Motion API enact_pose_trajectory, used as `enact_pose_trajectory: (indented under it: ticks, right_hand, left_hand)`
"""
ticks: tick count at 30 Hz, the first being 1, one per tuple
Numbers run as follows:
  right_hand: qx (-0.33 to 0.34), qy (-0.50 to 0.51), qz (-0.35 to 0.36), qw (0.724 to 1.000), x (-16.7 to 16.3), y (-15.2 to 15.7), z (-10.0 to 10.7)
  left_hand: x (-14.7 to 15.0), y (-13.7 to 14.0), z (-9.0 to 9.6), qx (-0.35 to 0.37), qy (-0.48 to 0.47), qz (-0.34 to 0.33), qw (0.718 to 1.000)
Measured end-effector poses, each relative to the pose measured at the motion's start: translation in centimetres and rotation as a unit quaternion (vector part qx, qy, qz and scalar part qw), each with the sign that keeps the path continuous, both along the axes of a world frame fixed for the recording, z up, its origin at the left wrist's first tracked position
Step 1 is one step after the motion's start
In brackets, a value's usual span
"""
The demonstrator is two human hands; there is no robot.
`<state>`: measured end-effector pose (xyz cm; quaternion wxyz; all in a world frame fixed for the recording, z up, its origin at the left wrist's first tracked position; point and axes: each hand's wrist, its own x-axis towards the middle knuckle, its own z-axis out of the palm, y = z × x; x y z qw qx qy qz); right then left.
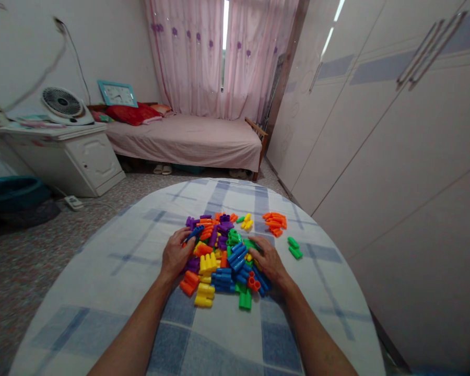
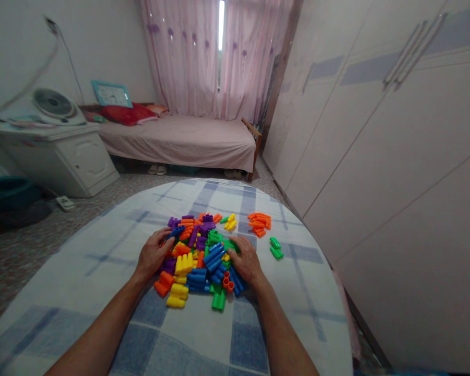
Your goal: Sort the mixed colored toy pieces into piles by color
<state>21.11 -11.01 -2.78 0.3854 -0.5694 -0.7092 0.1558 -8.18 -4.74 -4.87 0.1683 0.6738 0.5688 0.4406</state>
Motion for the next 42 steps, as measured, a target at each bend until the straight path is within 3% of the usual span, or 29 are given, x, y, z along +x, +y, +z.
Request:
enact_pose_trajectory:
  ticks: [3, 8, 11, 14, 18, 20, 24, 28, 30, 32, 36, 39, 42]
  right_hand:
    - [-0.003, 0.004, -0.008, 1.0, -0.1, -0.2, 0.2]
    - [0.052, -0.019, -0.063, 0.996, 0.6, -0.1, 0.3]
    - [0.096, -0.059, -0.182, 0.977, 2.6, 0.0, 0.4]
    - [0.099, -0.094, -0.315, 0.939, 5.4, -0.2, 0.5]
    - [0.041, -0.091, -0.441, 0.892, 8.4, -0.6, -0.1]
    - [-0.009, -0.084, -0.464, 0.882, 9.1, -0.8, -0.7]
    - [-0.05, -0.089, -0.433, 0.896, 9.3, -1.0, -1.7]
    - [0.019, -0.083, -0.418, 0.904, 8.4, -0.8, -1.1]
    - [0.073, -0.081, -0.368, 0.923, 7.4, -0.4, -0.5]
    - [0.107, -0.078, -0.266, 0.955, 5.8, 0.0, 0.0]
    - [0.048, -0.061, -0.084, 0.993, 2.3, 0.2, -0.1]
    - [-0.004, -0.067, -0.058, 0.996, 0.9, -0.1, -0.6]
    - [-0.016, -0.071, -0.047, 0.996, 0.6, -0.3, -0.7]
  left_hand:
    - [0.0, 0.1, 0.0, -0.001, -0.001, 0.001, 1.0]
    - [0.0, 0.0, 0.0, -0.001, -0.001, 0.0, 1.0]
    - [-0.1, 0.0, 0.0, 0.002, 0.002, -0.004, 1.0]
    - [-0.1, 0.0, 0.0, 0.002, 0.002, -0.001, 1.0]
    - [0.0, 0.0, 0.2, 0.001, 0.0, 0.001, 1.0]
    - [0.0, 0.0, 0.3, 0.001, 0.0, 0.001, 1.0]
    - [0.1, -0.1, 0.5, 0.0, -0.001, 0.004, 1.0]
    - [0.1, -0.2, 0.5, -0.002, -0.003, 0.003, 1.0]
    - [0.1, -0.2, 0.5, -0.002, -0.001, 0.001, 1.0]
    - [0.1, -0.2, 0.4, -0.001, 0.002, 0.0, 1.0]
    - [0.0, -0.2, 0.4, -0.002, 0.004, 0.003, 1.0]
    - [0.0, -0.2, 0.5, -0.001, 0.006, 0.002, 1.0]
    - [0.1, -0.3, 0.6, 0.002, 0.01, -0.001, 1.0]
